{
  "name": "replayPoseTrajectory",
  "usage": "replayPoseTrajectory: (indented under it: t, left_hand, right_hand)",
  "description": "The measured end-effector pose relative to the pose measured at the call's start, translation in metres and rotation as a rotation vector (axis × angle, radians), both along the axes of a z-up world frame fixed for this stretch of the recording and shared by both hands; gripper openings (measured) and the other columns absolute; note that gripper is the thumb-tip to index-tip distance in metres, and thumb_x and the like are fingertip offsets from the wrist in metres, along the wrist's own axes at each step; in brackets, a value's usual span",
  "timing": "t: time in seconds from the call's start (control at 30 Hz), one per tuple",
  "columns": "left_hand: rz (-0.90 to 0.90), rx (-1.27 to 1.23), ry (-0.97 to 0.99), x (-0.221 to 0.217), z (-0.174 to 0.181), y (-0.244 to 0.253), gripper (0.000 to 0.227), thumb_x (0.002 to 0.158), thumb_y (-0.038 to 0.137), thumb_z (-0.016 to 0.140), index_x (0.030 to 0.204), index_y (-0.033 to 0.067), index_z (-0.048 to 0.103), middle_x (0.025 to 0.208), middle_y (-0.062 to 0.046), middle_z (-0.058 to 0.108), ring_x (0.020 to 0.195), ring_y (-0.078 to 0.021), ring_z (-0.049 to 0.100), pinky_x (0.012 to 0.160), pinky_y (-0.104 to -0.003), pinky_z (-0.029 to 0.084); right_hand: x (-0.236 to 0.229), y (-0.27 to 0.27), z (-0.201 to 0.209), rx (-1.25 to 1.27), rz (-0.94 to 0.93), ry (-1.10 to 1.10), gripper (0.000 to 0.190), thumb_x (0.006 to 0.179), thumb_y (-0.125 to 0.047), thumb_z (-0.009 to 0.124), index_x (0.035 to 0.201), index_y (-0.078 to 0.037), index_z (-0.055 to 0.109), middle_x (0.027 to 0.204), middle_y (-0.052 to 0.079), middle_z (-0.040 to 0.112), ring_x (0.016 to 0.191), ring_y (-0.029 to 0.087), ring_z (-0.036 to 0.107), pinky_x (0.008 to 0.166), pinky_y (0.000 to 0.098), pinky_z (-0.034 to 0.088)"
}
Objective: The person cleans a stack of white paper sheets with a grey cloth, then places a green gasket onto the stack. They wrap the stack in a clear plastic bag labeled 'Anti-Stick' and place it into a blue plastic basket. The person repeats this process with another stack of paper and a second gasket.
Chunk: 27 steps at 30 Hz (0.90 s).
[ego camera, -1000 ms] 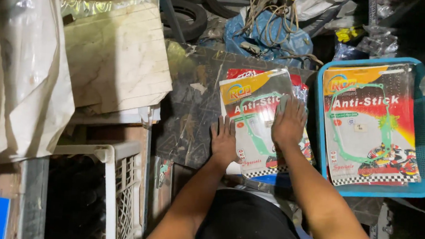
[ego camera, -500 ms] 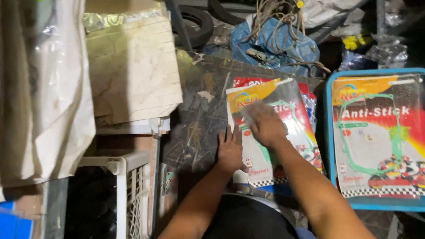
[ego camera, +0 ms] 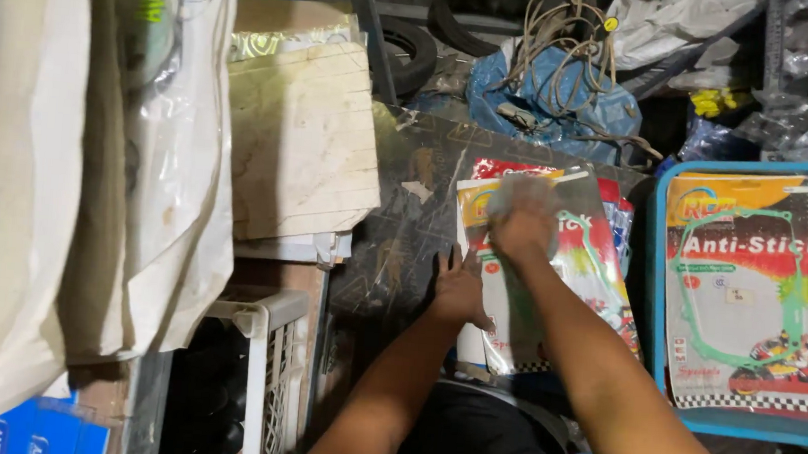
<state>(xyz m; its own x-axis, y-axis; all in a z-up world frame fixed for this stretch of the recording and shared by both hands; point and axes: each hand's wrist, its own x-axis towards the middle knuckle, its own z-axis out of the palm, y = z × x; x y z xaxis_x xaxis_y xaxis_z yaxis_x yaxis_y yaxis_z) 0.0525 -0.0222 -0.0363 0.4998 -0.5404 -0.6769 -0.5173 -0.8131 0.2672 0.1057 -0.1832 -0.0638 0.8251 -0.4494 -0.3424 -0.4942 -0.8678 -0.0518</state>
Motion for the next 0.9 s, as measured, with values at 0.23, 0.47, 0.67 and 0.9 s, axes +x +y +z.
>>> replayPoseTrajectory:
  t: [0.23,0.47,0.67,0.9]
  left_hand:
    - [-0.036,0.117,0.081,0.007,0.018,-0.003,0.142,0.056,0.078,0.077,0.162,0.0034,0.018,0.172,-0.014,0.011,0.157,-0.0427,-0.002,0.123,-0.062,-0.005]
    - [-0.103,0.181,0.039,0.002,0.016,-0.015,0.131,0.065,0.073,0.075,0.158,-0.0041,0.025,0.170,-0.021,0.014,0.156,-0.0457,0.000,0.122,-0.062,-0.006]
    - [-0.078,0.124,0.020,0.005,0.025,-0.002,0.117,0.075,0.069,0.070,0.160,0.0026,0.024,0.171,-0.015,0.018,0.157,-0.0390,0.006,0.123,-0.060,0.000]
    - [-0.030,0.113,0.019,-0.003,0.044,-0.008,0.122,0.074,0.065,0.074,0.160,-0.0028,0.021,0.171,-0.020,0.010,0.157,-0.0431,0.003,0.125,-0.060,-0.002]
  right_hand:
    - [-0.017,-0.007,0.058,0.148,0.186,0.064,0.056,0.099,-0.053,0.045,0.150,-0.032,0.054,0.146,0.011,0.059,0.138,0.035,0.052,0.117,0.0504,0.036]
    - [-0.043,-0.005,-0.002,0.108,0.077,0.006,0.045,0.100,-0.049,0.051,0.128,-0.021,0.072,0.131,0.016,0.069,0.130,0.037,0.061,0.111,0.0536,0.044]
    - [-0.110,0.000,0.037,0.189,0.414,-0.079,0.055,0.097,-0.037,0.043,0.152,-0.037,0.046,0.167,-0.007,0.034,0.158,0.021,0.021,0.130,0.0493,0.013]
    - [-0.194,-0.032,0.043,-0.007,-0.038,-0.473,0.059,0.099,-0.029,0.051,0.154,-0.011,0.047,0.162,0.020,0.041,0.153,0.038,0.030,0.121,0.0637,0.025]
